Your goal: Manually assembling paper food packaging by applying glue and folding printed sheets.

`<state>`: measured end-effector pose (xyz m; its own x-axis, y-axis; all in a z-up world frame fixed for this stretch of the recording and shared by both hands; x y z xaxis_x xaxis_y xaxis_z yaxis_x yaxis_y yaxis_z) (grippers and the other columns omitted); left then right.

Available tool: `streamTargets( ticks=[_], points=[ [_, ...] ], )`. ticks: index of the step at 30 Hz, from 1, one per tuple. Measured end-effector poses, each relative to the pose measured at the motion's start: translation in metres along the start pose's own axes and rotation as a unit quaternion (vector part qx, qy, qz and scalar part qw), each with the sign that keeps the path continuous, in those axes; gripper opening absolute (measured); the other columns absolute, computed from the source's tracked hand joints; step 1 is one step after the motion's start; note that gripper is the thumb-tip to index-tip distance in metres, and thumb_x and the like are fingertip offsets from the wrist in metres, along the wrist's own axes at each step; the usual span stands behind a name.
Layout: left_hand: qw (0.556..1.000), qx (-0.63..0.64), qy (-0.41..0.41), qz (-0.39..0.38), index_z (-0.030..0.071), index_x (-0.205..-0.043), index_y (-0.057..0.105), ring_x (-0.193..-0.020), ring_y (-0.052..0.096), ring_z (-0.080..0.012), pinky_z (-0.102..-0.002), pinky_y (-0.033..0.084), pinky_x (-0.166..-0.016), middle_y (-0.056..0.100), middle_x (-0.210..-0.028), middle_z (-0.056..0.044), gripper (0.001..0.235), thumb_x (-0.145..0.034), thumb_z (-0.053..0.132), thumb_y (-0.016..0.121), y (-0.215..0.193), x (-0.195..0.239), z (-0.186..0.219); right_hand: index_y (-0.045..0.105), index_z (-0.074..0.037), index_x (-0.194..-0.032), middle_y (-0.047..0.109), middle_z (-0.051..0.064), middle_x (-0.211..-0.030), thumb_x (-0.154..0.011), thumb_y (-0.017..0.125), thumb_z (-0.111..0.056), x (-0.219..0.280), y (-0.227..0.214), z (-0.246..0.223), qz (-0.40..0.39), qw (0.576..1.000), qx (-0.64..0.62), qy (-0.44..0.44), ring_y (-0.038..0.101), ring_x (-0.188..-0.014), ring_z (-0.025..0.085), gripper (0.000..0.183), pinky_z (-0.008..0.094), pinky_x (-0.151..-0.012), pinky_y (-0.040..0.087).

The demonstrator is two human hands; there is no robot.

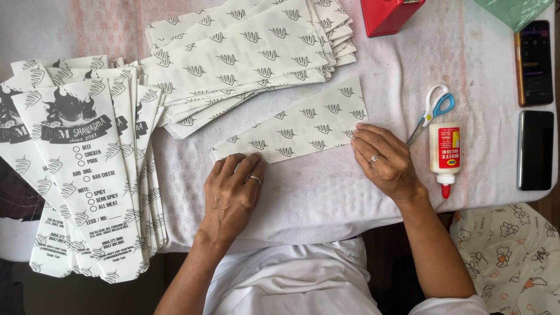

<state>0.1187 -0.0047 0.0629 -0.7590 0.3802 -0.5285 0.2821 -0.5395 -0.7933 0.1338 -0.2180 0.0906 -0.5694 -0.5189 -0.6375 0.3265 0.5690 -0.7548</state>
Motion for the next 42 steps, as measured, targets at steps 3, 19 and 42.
streamTargets(
  ticks=[3, 19, 42],
  points=[
    [0.999, -0.021, -0.014, -0.037, 0.007, -0.102, 0.077, -0.092, 0.073, -0.0278, -0.038, 0.059, -0.078, 0.075, -0.094, -0.01, 0.012, -0.092, 0.003, 0.071, 0.005, 0.001, 0.003, 0.074, 0.01, -0.086, 0.073, 0.021, -0.09, -0.088, 0.074, 0.016, 0.004, 0.001, 0.0, 0.008, 1.0, 0.007, 0.01, 0.075, -0.088, 0.04, 0.007, 0.046, -0.077, 0.064],
    [0.99, -0.024, -0.041, -0.132, 0.022, -0.138, 0.065, -0.113, 0.062, -0.0367, -0.055, 0.048, -0.102, 0.06, -0.115, -0.014, 0.037, -0.102, 0.022, 0.055, 0.041, 0.024, 0.008, 0.071, -0.001, -0.081, 0.068, 0.014, -0.103, -0.092, 0.081, -0.02, -0.03, 0.031, 0.033, -0.131, 0.981, -0.135, 0.051, 0.062, -0.094, 0.035, 0.024, 0.047, -0.086, 0.054],
    [0.978, 0.015, -0.206, -0.016, 0.005, -0.103, 0.075, -0.094, 0.048, -0.0371, -0.049, 0.044, -0.077, 0.048, -0.136, -0.018, 0.015, -0.096, 0.006, 0.062, 0.095, -0.013, -0.002, 0.005, -0.023, -0.166, 0.01, 0.0, -0.173, -0.077, 0.057, -0.069, 0.01, 0.063, 0.109, -0.481, 0.854, 0.03, 0.193, -0.014, -0.157, 0.037, 0.113, 0.063, -0.119, -0.015]
  ],
)
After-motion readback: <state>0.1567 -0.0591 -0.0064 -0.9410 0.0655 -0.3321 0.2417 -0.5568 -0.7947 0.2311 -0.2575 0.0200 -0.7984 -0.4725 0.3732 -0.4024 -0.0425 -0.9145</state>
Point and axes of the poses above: each hand's wrist, its own x-axis away from the middle knuckle, its own y-axis out of the palm, z = x × y, the point moved 10 cm from there along -x, towards the middle knuckle
